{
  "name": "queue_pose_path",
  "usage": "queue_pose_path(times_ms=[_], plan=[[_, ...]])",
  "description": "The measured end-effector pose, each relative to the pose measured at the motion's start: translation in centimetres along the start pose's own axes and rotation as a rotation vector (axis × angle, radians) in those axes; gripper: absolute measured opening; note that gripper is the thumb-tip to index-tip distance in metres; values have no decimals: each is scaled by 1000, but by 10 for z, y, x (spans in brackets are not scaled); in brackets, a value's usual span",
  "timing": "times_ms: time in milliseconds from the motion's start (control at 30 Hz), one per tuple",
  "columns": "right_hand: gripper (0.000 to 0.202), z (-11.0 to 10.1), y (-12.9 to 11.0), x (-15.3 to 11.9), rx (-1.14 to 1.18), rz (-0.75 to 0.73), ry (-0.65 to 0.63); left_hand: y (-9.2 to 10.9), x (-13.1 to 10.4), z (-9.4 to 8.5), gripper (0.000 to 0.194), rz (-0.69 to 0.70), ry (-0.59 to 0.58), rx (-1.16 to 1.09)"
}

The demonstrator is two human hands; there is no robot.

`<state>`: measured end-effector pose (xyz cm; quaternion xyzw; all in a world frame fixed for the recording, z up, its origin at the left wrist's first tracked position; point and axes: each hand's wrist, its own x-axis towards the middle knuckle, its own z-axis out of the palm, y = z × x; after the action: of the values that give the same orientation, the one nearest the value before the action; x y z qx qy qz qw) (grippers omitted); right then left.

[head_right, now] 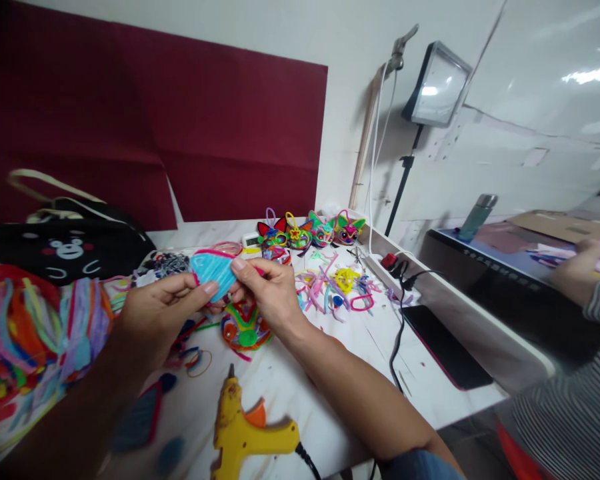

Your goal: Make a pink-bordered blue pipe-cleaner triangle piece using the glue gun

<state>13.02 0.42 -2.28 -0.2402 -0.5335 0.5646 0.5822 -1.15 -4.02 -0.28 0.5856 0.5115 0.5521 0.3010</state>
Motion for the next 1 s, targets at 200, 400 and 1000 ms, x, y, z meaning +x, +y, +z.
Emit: queue_pose_path(times_ms=[200,400,1000], plan=[[34,0,1,0,21,-25,25,-11,7,-2,13,-43,-110,-152],[34,2,2,0,31,-33,41,-20,7,-1,37,-113,-146,-381],[37,5,10,-2,26,-40,69,-10,2,8,19,-52,-79,-217]])
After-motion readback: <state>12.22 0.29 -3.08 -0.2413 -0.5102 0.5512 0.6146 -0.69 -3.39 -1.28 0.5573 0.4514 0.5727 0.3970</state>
